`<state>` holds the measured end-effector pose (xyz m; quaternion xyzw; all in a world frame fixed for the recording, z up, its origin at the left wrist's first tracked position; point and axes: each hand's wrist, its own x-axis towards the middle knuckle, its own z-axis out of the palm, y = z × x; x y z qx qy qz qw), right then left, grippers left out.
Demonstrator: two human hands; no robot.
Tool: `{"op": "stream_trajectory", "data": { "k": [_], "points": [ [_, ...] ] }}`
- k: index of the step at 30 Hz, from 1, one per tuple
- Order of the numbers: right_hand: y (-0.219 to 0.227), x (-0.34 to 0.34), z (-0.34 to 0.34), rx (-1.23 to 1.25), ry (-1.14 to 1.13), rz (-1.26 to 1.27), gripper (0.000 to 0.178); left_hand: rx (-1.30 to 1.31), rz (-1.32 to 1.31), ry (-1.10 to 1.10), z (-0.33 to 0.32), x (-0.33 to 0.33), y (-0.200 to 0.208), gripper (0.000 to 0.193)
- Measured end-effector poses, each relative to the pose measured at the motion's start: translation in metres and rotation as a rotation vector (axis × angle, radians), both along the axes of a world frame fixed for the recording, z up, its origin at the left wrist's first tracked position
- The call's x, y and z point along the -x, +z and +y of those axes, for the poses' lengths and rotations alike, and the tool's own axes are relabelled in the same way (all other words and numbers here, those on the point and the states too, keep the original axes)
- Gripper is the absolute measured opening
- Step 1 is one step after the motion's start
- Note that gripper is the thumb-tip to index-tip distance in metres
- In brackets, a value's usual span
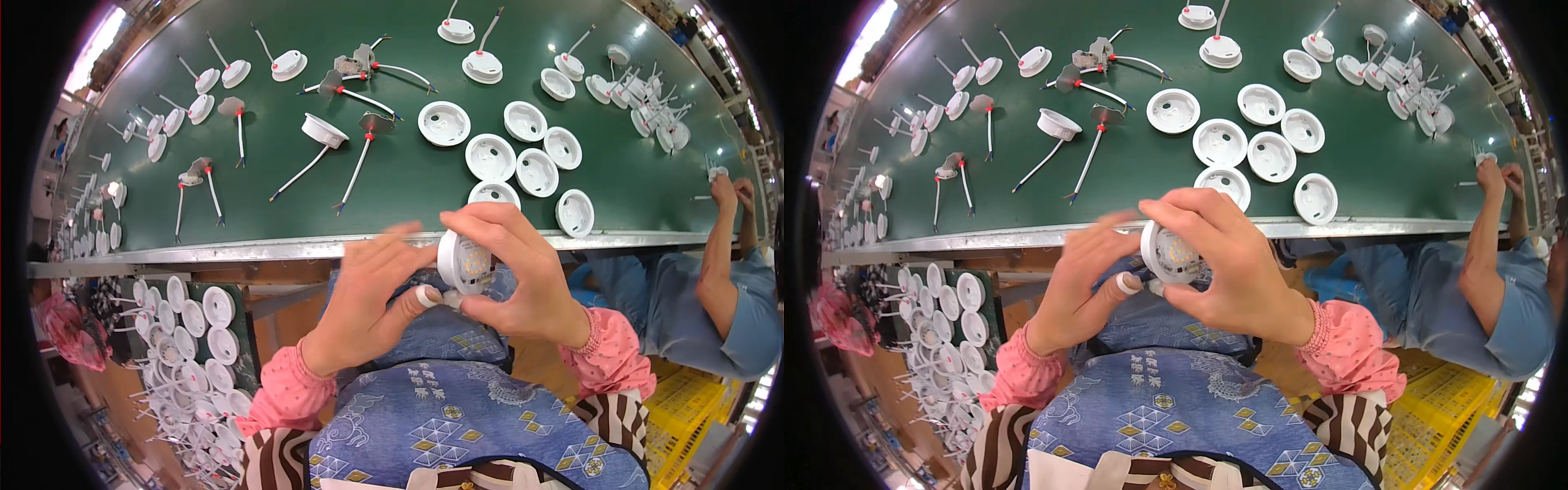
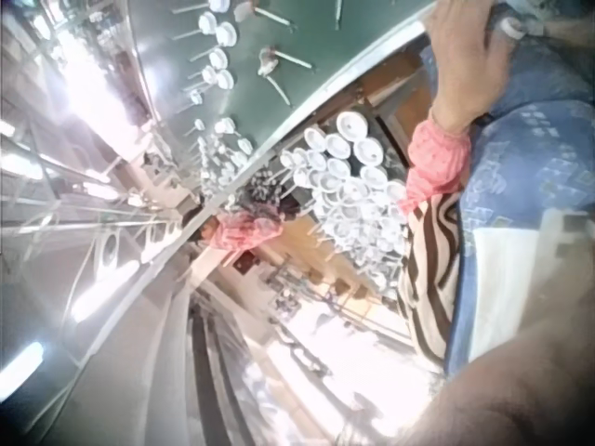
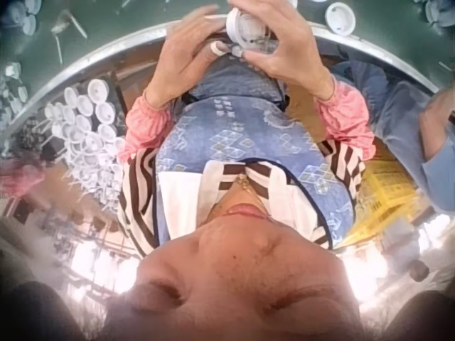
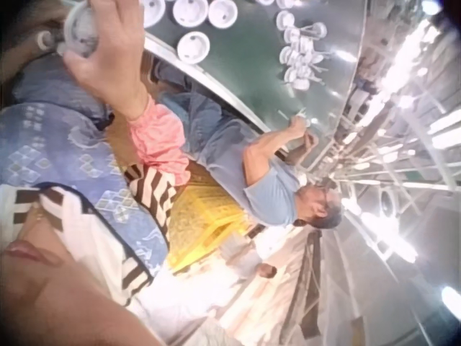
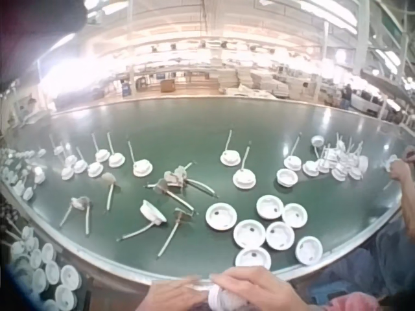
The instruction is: The person assembles LED light components by hand, inserting circuit boards into white plastic housings.
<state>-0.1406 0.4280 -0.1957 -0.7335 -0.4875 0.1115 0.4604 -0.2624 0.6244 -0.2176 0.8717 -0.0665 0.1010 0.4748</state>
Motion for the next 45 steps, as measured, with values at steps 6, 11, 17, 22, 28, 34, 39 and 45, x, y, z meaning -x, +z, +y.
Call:
{"op": "stream_trajectory", "data": {
  "k": [6, 11, 17, 22, 28, 34, 39, 45],
  "points": [
    [0.008, 0.017, 0.018, -0.05, 0.005, -0.226, 0.079, 0.25, 0.201, 0.216, -0.011, 0.024, 0.011, 0.055],
    [0.014, 0.018, 0.011, -0.143, -0.063, -0.211, 0.067, 0.856, 0.111, 0.163, -0.013, 0.029, -0.004, 0.057],
    [-0.004, 0.034, 0.015, -0.199, -0.206, -0.133, 0.04, 0.919, 0.073, 0.114, -0.011, 0.035, -0.011, 0.059],
    [-0.002, 0.038, 0.024, -0.172, -0.243, -0.09, 0.032, 0.704, -0.033, 0.156, -0.016, 0.033, -0.014, 0.056],
    [-0.007, 0.034, 0.036, -0.169, -0.274, -0.144, 0.025, 0.539, -0.133, 0.318, -0.025, 0.022, -0.013, 0.045],
    [-0.008, 0.033, 0.037, -0.122, -0.302, -0.102, 0.023, 0.637, -0.013, 0.479, -0.032, 0.016, -0.001, 0.029],
    [-0.002, 0.037, 0.036, -0.12, -0.42, -0.21, 0.027, 0.733, 0.015, 0.491, -0.03, 0.014, -0.001, 0.027],
    [-0.004, 0.034, 0.036, -0.125, -0.333, 0.078, 0.029, 0.777, 0.042, 0.475, -0.031, 0.014, 0.004, 0.026]
  ]
}}
